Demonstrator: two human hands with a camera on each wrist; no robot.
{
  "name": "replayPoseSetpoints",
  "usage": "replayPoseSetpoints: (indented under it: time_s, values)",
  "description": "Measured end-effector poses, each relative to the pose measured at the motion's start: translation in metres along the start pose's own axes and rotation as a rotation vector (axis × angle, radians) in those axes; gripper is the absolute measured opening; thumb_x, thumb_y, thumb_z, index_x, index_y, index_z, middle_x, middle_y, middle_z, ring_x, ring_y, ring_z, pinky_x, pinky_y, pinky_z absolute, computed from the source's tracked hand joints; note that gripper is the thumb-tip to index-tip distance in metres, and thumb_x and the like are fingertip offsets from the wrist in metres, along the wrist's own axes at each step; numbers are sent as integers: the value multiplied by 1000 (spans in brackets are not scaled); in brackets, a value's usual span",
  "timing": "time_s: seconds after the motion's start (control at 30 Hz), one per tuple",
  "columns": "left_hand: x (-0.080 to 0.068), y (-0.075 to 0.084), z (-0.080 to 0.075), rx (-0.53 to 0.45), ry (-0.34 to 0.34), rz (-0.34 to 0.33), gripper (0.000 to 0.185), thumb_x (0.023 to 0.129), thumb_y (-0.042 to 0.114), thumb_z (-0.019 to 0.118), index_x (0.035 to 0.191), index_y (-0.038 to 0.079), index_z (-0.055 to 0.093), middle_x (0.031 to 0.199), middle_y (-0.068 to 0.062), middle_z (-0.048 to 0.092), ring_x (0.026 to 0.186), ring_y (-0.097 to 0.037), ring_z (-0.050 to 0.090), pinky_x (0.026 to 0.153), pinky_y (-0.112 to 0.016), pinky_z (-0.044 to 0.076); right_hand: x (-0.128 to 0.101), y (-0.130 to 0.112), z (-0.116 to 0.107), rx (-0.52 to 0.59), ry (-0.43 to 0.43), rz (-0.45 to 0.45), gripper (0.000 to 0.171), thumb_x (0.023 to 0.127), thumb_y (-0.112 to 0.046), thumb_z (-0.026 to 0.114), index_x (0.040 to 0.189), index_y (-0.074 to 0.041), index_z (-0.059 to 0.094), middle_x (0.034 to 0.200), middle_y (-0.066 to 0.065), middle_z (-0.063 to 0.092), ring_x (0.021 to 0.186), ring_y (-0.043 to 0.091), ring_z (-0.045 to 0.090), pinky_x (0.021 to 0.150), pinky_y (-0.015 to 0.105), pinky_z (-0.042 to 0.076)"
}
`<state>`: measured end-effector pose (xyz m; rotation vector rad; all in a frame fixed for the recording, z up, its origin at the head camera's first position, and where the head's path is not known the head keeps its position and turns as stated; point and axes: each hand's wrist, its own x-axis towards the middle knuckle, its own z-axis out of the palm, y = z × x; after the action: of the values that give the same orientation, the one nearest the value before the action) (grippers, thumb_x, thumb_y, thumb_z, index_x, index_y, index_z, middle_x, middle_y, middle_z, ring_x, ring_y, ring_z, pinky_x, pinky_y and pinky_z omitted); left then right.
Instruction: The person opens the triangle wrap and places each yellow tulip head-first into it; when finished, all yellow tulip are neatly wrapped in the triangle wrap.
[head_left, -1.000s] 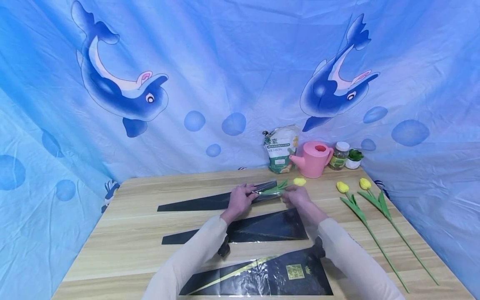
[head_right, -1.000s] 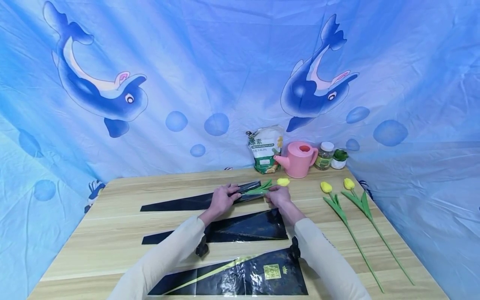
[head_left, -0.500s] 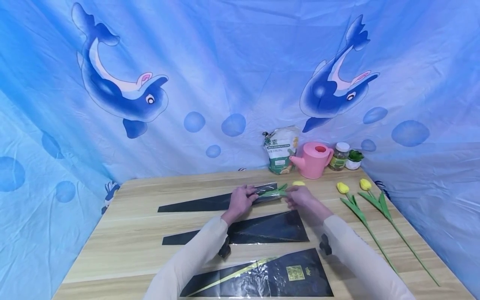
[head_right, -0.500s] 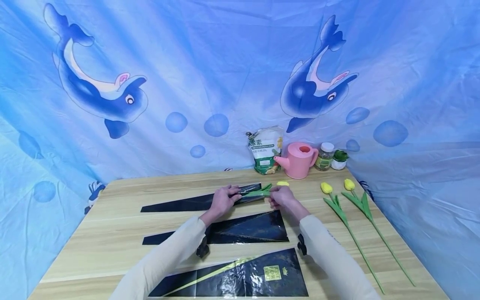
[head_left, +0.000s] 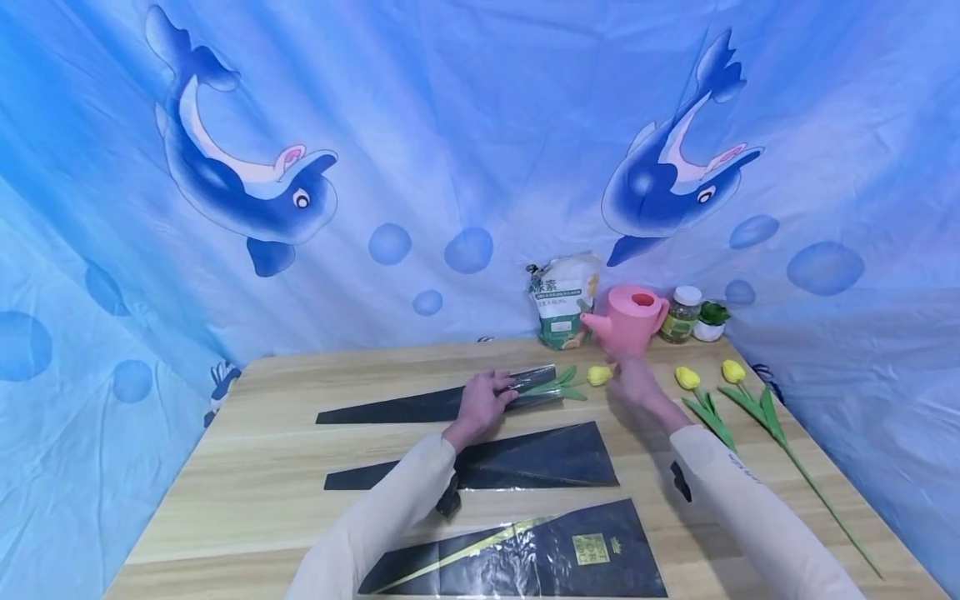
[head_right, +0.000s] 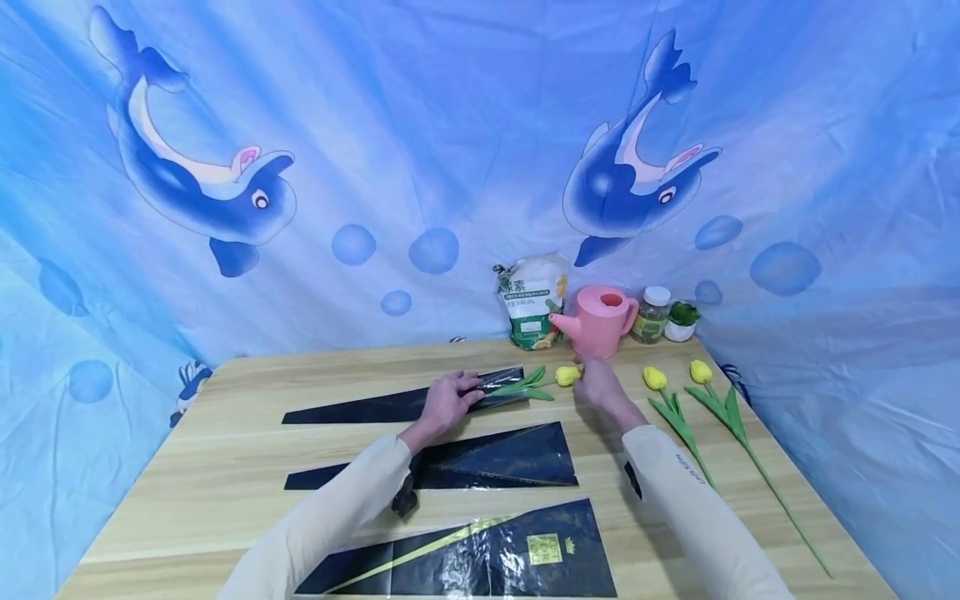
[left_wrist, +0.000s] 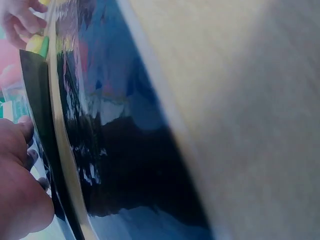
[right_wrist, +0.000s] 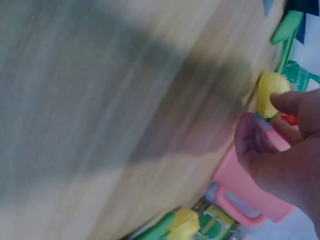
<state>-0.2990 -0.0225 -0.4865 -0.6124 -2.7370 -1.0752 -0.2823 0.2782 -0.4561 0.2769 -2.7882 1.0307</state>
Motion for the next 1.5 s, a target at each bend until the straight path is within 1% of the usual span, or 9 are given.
replayPoseSetpoints:
  time_s: [0.1, 0.2, 0.27, 0.53, 0.8, 0.93, 1.03, 1.27, 1.5]
  values:
    - [-1, 0, 0, 5, 3, 17, 28, 92, 18, 73, 118, 6, 73, 127, -10, 66, 131, -37, 50, 110, -50, 38, 0, 6, 4, 57, -38, 11, 51, 79, 9, 56, 129, 17, 51, 113, 32, 60, 92, 39, 60, 81, 51, 54]
    - [-1, 0, 1, -5, 4, 21, 28, 93, 17, 73, 119, 5, 73, 128, -11, 66, 131, -38, 50, 110, -50, 39, 1, 8, 7, 95, -62, 62, 51, 81, 7, 58, 132, 13, 52, 109, 29, 60, 88, 35, 58, 75, 46, 54]
    - [0, 0, 1, -8, 8, 20, 29, 92, 17, 73, 119, 4, 73, 128, -11, 66, 131, -39, 50, 110, -51, 38, 2, 9, 8, 93, -62, 57, 48, 83, 4, 60, 131, 12, 54, 107, 27, 61, 87, 33, 59, 72, 43, 53]
    - [-1, 0, 0, -3, 16, 18, 29, 92, 16, 73, 119, 4, 72, 128, -11, 66, 130, -39, 50, 111, -52, 37, -3, -6, 10, 317, -83, 150, 42, 88, 0, 64, 129, 6, 58, 113, 25, 55, 94, 33, 56, 74, 38, 52]
    - [-2, 2, 1, -10, 18, 23, 29, 92, 16, 73, 119, 5, 73, 128, -11, 66, 130, -38, 51, 110, -51, 38, -5, -14, 19, 349, -77, 162, 41, 88, -1, 66, 128, 3, 59, 110, 22, 56, 89, 32, 57, 71, 37, 53]
    - [-1, 3, 0, -15, 18, 20, 30, 92, 17, 73, 120, 4, 72, 128, -10, 66, 130, -37, 51, 111, -51, 37, -4, -19, 22, 433, -93, 204, 38, 88, -1, 66, 126, 3, 60, 106, 21, 58, 89, 32, 57, 72, 38, 54]
    - [0, 5, 0, -15, 14, 25, 30, 92, 17, 73, 120, 4, 72, 128, -11, 66, 130, -38, 51, 111, -51, 36, -2, -22, 24, 451, -106, 238, 36, 88, 0, 65, 124, 1, 60, 108, 19, 59, 92, 32, 57, 74, 38, 54]
    - [0, 5, 1, 2, 11, 51, 30, 93, 17, 72, 119, 4, 73, 127, -12, 67, 129, -40, 51, 111, -53, 37, 1, -28, 27, 416, -126, 206, 38, 89, 2, 63, 127, 5, 58, 109, 20, 60, 92, 29, 61, 75, 37, 56]
    - [2, 5, 1, 6, 21, 60, 29, 92, 17, 73, 118, 4, 73, 125, -12, 68, 128, -39, 53, 110, -52, 38, 5, -34, 32, 562, -176, 185, 31, 98, 7, 47, 127, 13, 53, 100, 23, 65, 89, 33, 66, 79, 41, 59]
